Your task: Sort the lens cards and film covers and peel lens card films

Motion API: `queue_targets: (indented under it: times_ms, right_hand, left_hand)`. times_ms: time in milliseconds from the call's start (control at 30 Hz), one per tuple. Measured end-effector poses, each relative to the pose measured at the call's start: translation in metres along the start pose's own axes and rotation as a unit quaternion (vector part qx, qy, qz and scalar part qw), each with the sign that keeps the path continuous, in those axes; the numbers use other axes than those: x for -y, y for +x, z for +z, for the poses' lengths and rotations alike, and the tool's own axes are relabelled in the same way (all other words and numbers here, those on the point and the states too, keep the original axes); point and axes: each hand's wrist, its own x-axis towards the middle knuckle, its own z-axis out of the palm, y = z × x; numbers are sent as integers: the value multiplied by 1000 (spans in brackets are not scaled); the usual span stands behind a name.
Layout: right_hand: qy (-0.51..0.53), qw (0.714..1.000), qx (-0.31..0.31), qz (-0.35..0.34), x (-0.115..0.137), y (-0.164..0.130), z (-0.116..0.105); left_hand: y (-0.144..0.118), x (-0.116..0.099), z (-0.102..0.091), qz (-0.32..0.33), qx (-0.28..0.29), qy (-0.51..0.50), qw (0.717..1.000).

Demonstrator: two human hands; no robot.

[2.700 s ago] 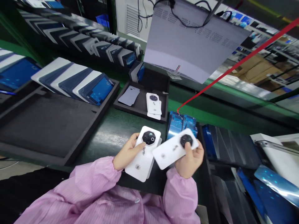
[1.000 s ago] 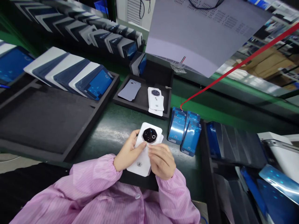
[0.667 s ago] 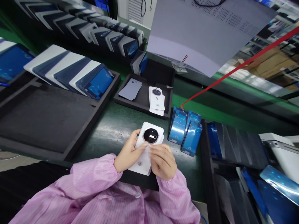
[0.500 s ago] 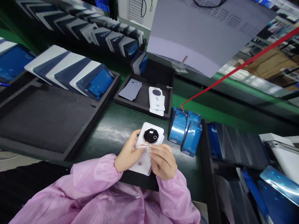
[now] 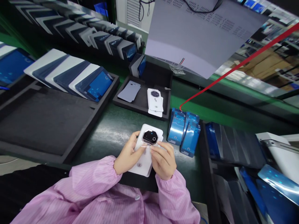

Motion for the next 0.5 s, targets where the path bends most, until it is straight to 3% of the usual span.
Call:
queue_targets:
  times_ms: [367, 500]
  right_hand:
    - [-56, 997, 1, 50, -1, -8, 2]
    - [-111, 989, 12, 98, -1, -6, 2]
  left_hand:
    - [-2, 1, 2, -10, 7, -21, 1000]
    - [-2, 0, 3, -27, 16, -25, 999]
